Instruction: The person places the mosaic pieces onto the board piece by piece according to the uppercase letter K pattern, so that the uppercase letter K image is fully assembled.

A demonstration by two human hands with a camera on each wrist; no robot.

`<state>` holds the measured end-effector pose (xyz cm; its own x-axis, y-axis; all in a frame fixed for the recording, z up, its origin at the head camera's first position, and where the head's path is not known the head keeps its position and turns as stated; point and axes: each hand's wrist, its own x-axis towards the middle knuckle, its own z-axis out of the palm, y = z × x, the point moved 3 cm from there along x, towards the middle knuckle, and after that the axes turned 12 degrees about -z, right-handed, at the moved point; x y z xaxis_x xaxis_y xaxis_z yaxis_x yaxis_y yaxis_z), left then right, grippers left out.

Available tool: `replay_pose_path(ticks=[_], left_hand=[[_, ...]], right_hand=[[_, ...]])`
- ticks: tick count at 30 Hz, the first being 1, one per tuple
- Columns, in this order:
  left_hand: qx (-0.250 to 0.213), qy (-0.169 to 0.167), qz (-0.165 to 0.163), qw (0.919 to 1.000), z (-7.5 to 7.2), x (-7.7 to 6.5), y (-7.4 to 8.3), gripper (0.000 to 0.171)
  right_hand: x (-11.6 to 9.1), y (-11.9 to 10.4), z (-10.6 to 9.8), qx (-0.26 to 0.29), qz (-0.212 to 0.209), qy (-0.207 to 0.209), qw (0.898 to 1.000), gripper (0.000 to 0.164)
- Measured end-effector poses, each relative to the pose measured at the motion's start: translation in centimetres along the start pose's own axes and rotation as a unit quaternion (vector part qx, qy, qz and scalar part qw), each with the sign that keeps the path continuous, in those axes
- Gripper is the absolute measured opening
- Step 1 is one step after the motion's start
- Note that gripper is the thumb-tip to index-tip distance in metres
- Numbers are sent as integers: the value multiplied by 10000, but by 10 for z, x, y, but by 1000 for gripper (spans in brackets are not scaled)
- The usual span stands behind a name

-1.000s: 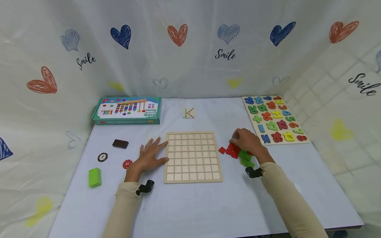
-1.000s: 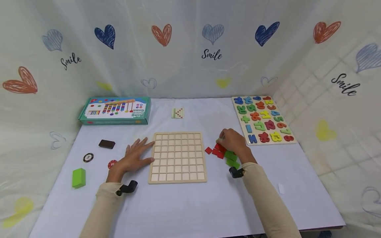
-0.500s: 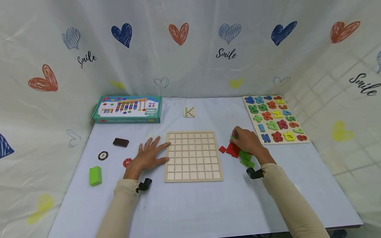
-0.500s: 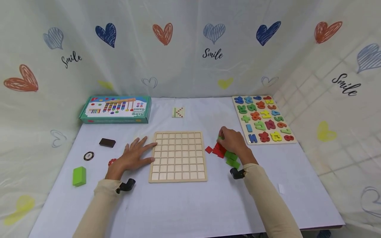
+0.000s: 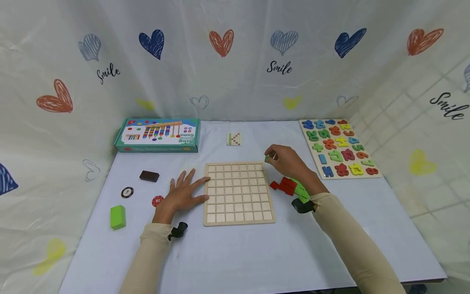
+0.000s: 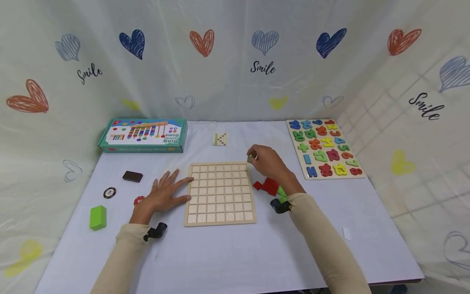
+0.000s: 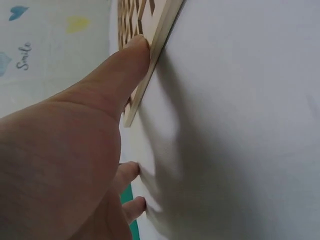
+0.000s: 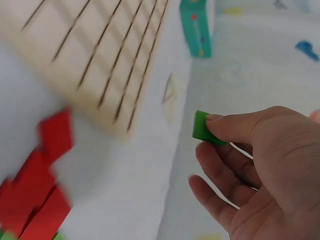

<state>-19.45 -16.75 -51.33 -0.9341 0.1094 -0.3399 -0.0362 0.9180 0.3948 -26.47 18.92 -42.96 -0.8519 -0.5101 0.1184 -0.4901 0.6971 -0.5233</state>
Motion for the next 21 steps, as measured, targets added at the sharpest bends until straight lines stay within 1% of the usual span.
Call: replay_pose_path(ticks=[3,6,11,15,18,21], left_hand=[[-22,15,-5,10000,1,-1,0,71],[-75,23,-2,10000,2,-2,-1,71],[-132,47,75,9999,4,-4,-1,71],[-232,52,137,9996,4,-5,1,70],[-334,58,79,9994,5,-4,0,73],[-399,50,13,9992,5,-5,0,76]], right_hand=[[22,-27,8,175,-396,-157,9989,22],[44,-50,20,218,-689,-471,9963,21],[70,-75,52,142,-1014,-968,9900,21],[85,-83,77,214,-1016,-1124,9882,22],[91,-81,93,185,-993,-1194,9877,22],[92,-76,106,71,-983,-1193,9880,20]])
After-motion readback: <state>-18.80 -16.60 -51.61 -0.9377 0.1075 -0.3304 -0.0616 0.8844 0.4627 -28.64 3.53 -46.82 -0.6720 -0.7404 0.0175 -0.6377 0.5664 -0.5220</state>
